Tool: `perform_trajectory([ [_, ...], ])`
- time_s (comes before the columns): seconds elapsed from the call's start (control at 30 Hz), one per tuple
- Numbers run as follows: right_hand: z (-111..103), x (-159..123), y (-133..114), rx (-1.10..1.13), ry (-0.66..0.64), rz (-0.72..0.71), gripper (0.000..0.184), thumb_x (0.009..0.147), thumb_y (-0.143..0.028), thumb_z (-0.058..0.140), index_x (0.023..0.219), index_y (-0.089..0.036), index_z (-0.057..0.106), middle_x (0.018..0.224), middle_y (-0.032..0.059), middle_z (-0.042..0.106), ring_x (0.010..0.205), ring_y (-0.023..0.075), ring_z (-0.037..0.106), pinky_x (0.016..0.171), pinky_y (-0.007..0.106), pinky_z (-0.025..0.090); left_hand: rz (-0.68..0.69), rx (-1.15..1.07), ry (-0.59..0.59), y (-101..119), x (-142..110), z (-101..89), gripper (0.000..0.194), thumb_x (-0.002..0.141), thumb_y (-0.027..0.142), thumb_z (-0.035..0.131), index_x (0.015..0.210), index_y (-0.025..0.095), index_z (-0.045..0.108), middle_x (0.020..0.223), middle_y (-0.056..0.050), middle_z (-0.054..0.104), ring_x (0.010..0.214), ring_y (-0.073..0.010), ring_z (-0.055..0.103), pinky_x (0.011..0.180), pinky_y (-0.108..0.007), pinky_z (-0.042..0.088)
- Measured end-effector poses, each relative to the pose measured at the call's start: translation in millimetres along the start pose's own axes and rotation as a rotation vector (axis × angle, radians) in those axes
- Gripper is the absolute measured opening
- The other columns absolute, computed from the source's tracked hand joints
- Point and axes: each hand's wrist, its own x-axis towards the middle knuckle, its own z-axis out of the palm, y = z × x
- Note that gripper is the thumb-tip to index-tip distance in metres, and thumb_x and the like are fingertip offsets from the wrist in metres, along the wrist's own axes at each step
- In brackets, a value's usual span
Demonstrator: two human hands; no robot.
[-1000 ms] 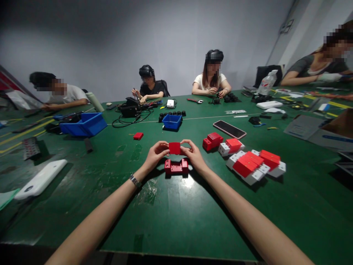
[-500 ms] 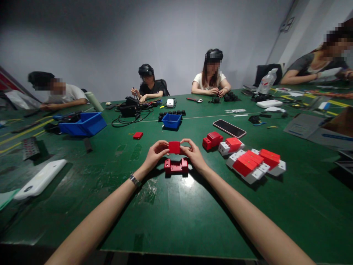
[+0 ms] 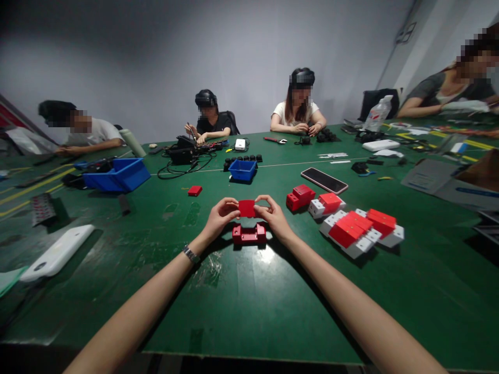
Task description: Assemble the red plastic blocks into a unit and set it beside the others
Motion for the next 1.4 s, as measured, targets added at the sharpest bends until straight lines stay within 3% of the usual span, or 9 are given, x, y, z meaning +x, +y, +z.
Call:
perform_trajectory([
  [0.4, 4, -4, -7, -0.019, 0.010, 0.024, 0.039, 0.064, -0.033, 0.073, 0.090, -0.024, 0.045, 0.065, -0.0053, 0.066, 0.062, 0.0129, 0.064, 0.060, 0.022, 0.046, -0.007, 0.031, 0.006, 4, -1, 0.8, 0.031, 0.070, 0.030, 0.069, 0.093, 0.016, 0.054, 0.082, -0.002, 0.062, 0.075, -0.0127, 0.060, 0.067, -0.023, 0.049],
  [0.73, 6, -4, -10, -0.009, 0.058, 0.056, 0.042, 0.060, -0.034, 0.075, 0.089, -0.024, 0.046, 0.067, -0.0035, 0.067, 0.064, 0.0142, 0.064, 0.060, 0.023, 0.047, -0.016, 0.038, -0.022, 8, -3, 0.5, 0.032, 0.071, 0.030, 0.069, 0.097, 0.016, 0.054, 0.087, -0.004, 0.064, 0.082, -0.0155, 0.061, 0.072, -0.027, 0.049],
  [0.97, 1, -1, -9, 0.013, 0.073, 0.054, 0.040, 0.062, -0.032, 0.074, 0.091, -0.024, 0.047, 0.068, -0.0036, 0.068, 0.064, 0.0135, 0.065, 0.065, 0.025, 0.048, -0.069, 0.081, -0.200, 11, -8, -10.1, 0.044, 0.074, 0.027, 0.067, 0.113, 0.016, 0.052, 0.103, -0.009, 0.062, 0.094, -0.0180, 0.058, 0.083, -0.031, 0.047],
  [1.2, 4, -3, -12, -0.030, 0.046, 0.042, 0.037, 0.064, -0.032, 0.073, 0.090, -0.024, 0.047, 0.067, -0.0034, 0.068, 0.063, 0.0132, 0.064, 0.064, 0.024, 0.046, -0.256, 0.162, -0.489, 14, -4, -27.2, 0.040, 0.071, 0.029, 0.070, 0.107, 0.014, 0.059, 0.110, -0.011, 0.061, 0.102, -0.0214, 0.057, 0.093, -0.037, 0.041],
  [1.4, 4, -4, -11, -0.028, 0.055, 0.040, 0.038, 0.064, -0.033, 0.073, 0.090, -0.024, 0.047, 0.069, -0.0039, 0.067, 0.063, 0.0129, 0.063, 0.063, 0.024, 0.046, -0.235, 0.359, -0.560, 23, -8, -29.8, 0.047, 0.062, 0.032, 0.076, 0.103, 0.016, 0.059, 0.104, -0.007, 0.061, 0.099, -0.0218, 0.056, 0.091, -0.035, 0.041],
])
